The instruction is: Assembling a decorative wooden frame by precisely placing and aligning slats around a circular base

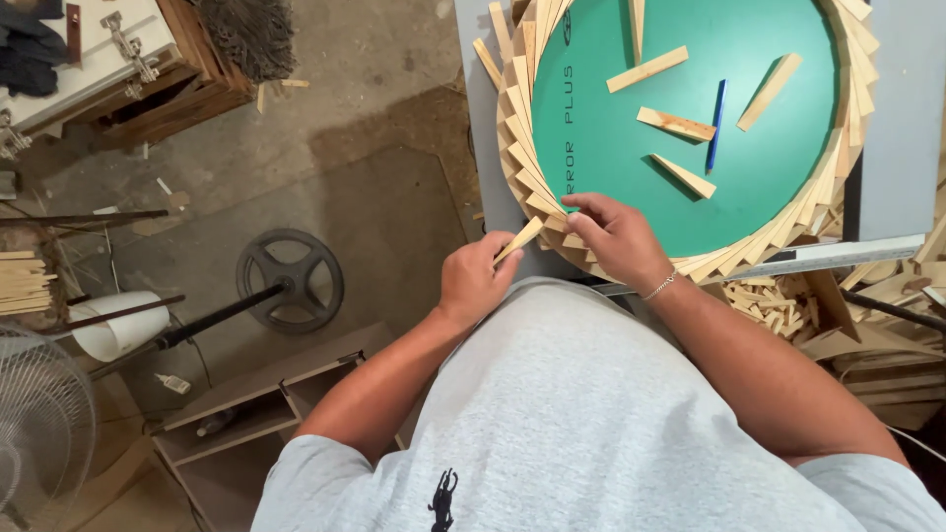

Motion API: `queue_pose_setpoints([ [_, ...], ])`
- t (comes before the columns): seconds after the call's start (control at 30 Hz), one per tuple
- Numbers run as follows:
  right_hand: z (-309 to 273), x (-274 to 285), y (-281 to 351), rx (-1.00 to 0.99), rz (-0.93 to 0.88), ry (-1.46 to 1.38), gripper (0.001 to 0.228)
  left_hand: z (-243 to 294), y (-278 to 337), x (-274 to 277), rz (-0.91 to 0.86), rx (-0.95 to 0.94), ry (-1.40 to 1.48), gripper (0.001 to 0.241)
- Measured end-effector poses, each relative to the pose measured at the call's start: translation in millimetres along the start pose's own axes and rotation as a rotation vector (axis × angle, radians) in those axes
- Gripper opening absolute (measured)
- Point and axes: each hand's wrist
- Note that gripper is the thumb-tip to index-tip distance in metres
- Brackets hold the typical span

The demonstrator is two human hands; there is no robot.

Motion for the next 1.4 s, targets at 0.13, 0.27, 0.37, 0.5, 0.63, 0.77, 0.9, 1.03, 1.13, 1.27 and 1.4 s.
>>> queue_pose_setpoints([
  [0.13,9,-1,8,0.155,0.078,0.274,0.024,-30,11,-33,0.257,-0.19,-0.237,0.02],
  [0.27,46,-8,2,0.441,0.161,0.549,0.014,-28,5,-48,0.29,-0.162,-0.169,0.022],
  [0.37,55,-10,-1,0.519,0.147,0.632,0.016,-27,2,-56,0.314,-0.108,-0.179,0.024],
  [0.5,56,-11,-5,0.602,0.16,0.76,0.016,-21,-1,-59,0.26,-0.012,-0.108,0.024],
  [0.63,48,-10,-6,0.664,0.141,0.838,0.015,-15,0,-60,0.111,0.142,0.041,0.03],
  [0.77,46,-11,-7,0.673,0.147,0.828,0.017,-1,2,-49,-0.003,0.259,0.154,0.038],
  [0.9,55,-8,-11,0.698,0.144,0.881,0.019,2,1,-46,-0.057,0.288,0.287,0.047],
  [1.03,57,-6,-12,0.689,0.138,0.932,0.023,1,1,-43,-0.081,0.279,0.353,0.05],
  [1.13,62,-6,-13,0.705,0.148,0.938,0.023,6,0,-39,-0.096,0.284,0.36,0.049],
  [1.27,61,-4,-12,0.704,0.142,0.917,0.02,-1,0,-46,-0.097,0.28,0.396,0.046],
  [1.4,65,-4,-13,0.719,0.153,0.918,0.019,-3,-2,-47,-0.081,0.269,0.5,0.039],
])
Point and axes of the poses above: each hand's wrist, its own y-axis away from the middle knuckle, its own x-axis out of the back of the hand, z = x × y, and after that the axes turned 5 degrees about x, right-handed
